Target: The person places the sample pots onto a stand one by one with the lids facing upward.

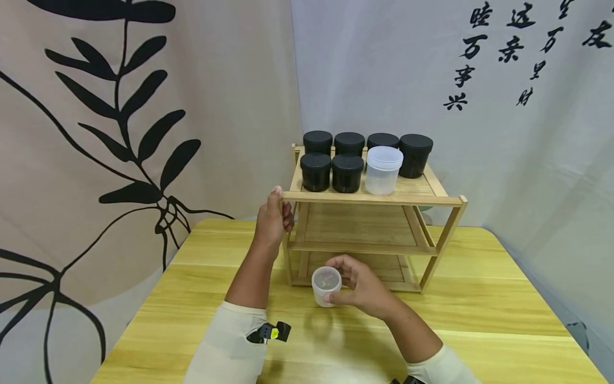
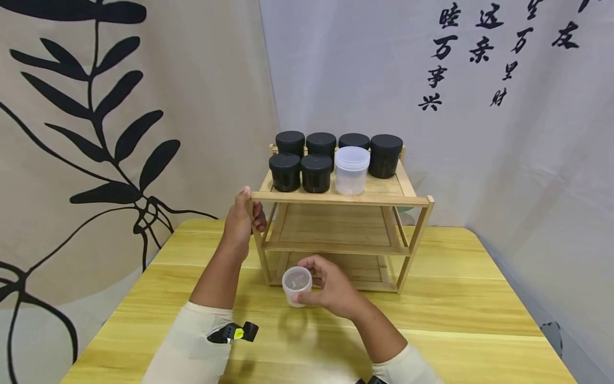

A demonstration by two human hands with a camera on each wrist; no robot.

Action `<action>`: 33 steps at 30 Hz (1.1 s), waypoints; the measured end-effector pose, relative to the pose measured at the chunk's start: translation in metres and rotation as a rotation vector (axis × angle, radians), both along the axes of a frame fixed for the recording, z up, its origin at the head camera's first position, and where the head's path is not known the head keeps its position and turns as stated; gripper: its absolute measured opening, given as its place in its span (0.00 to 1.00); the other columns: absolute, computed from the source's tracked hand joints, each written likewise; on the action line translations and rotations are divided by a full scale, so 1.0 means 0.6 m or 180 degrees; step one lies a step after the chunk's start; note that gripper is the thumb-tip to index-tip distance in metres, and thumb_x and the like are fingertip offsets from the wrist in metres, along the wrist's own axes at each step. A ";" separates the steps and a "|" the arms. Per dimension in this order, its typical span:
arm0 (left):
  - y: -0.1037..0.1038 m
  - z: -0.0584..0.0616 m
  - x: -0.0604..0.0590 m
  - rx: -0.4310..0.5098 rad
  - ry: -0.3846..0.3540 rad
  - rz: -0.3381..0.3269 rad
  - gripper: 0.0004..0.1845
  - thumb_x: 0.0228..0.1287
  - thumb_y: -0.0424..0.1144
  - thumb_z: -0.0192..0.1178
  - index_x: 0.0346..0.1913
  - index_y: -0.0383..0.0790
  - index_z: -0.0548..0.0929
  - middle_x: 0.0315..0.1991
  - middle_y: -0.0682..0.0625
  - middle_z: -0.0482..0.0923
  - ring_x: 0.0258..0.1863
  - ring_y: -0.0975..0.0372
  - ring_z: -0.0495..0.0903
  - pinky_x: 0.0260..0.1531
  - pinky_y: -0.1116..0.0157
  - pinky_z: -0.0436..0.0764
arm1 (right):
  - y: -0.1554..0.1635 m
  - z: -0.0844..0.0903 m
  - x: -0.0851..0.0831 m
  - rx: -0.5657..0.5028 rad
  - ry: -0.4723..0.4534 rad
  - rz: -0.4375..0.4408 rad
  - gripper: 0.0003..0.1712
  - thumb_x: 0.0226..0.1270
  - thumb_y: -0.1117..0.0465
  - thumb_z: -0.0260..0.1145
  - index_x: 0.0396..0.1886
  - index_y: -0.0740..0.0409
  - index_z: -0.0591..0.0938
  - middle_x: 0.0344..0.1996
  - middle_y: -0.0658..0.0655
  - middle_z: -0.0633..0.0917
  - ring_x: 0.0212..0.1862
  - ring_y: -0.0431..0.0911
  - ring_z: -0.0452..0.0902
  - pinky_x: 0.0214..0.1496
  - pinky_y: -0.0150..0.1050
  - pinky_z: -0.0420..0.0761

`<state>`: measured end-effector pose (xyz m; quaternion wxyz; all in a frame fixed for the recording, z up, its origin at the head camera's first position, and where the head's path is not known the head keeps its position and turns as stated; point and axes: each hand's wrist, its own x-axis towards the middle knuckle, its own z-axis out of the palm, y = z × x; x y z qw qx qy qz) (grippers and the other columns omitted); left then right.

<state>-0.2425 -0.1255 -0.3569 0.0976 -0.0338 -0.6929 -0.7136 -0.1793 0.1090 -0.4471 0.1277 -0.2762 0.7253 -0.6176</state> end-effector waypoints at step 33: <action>-0.002 0.001 -0.002 -0.0055 -0.0006 -0.0053 0.30 0.83 0.64 0.37 0.28 0.44 0.67 0.22 0.54 0.61 0.24 0.59 0.61 0.34 0.59 0.65 | 0.061 0.103 0.022 -0.0150 0.0101 -0.0253 0.36 0.70 0.65 0.78 0.73 0.68 0.74 0.63 0.68 0.83 0.59 0.45 0.86 0.58 0.38 0.88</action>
